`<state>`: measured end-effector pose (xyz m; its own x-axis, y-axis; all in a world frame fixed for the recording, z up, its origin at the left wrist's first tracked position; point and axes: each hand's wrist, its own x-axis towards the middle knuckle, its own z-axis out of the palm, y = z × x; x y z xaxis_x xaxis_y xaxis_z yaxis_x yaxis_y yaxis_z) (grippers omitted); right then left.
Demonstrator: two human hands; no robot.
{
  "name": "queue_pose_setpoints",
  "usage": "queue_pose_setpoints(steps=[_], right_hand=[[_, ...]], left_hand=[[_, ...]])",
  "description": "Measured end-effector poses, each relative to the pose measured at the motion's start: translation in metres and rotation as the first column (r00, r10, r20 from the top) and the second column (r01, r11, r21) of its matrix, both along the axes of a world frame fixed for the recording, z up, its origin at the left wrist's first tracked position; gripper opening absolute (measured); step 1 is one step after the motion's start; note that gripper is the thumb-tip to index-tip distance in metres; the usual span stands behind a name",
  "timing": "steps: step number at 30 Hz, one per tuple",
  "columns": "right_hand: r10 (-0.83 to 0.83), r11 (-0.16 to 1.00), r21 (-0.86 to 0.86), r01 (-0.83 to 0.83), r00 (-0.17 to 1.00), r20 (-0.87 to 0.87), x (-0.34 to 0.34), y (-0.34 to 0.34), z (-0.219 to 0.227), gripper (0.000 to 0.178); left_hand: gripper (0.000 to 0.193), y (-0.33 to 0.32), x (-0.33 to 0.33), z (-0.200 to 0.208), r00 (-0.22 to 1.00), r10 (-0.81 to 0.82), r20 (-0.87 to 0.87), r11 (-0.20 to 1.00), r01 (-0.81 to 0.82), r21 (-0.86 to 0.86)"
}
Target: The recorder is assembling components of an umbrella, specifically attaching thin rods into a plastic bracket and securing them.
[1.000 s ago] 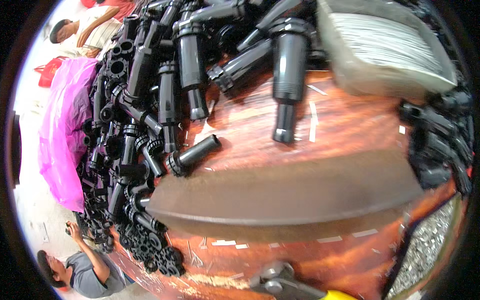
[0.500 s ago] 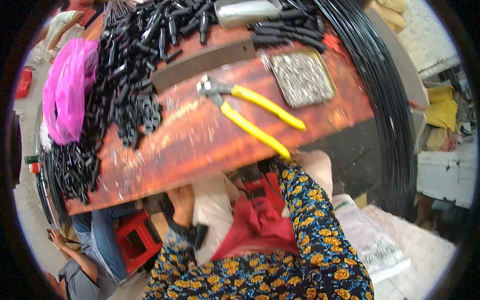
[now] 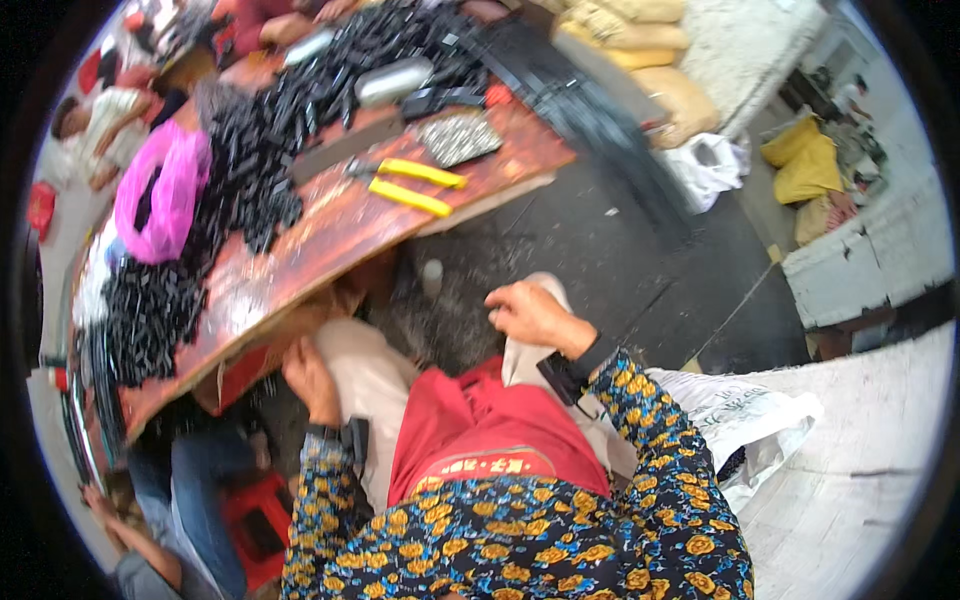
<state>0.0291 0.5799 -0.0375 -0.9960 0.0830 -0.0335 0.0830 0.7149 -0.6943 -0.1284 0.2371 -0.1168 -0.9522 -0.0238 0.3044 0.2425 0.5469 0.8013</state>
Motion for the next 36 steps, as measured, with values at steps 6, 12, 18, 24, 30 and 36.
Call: queue_pose_setpoints(steps=[6,12,18,24,30,36], right_hand=[[-0.257,0.921,0.245,0.303,0.945,-0.203,0.001,0.035,0.122,0.018],[-0.422,0.565,0.542,0.622,0.782,-0.458,-0.074,0.133,0.116,0.020],[-0.648,0.568,0.403,0.718,0.692,-0.319,-0.120,0.147,0.105,0.017],[-0.639,0.588,0.398,0.704,0.706,-0.305,-0.118,0.177,0.109,0.021],[-0.595,0.646,0.454,0.614,0.777,-0.203,-0.122,0.167,0.126,0.022],[-0.529,0.679,0.515,0.523,0.835,-0.151,-0.120,0.182,0.127,0.024]], left_hand=[[0.028,-0.012,0.035,0.037,0.990,0.095,-0.101,0.995,-0.091,0.049],[0.022,0.010,0.073,0.038,0.992,-0.038,-0.119,0.999,0.039,0.010],[0.020,0.019,0.099,0.032,0.992,-0.124,-0.020,0.986,0.125,0.108],[0.021,0.019,0.093,0.033,0.989,-0.111,0.095,0.981,0.094,0.169],[0.021,0.023,0.087,0.034,0.988,-0.117,0.102,0.973,0.094,0.209],[0.022,0.017,0.073,0.035,0.975,-0.174,0.135,0.968,0.144,0.208]])
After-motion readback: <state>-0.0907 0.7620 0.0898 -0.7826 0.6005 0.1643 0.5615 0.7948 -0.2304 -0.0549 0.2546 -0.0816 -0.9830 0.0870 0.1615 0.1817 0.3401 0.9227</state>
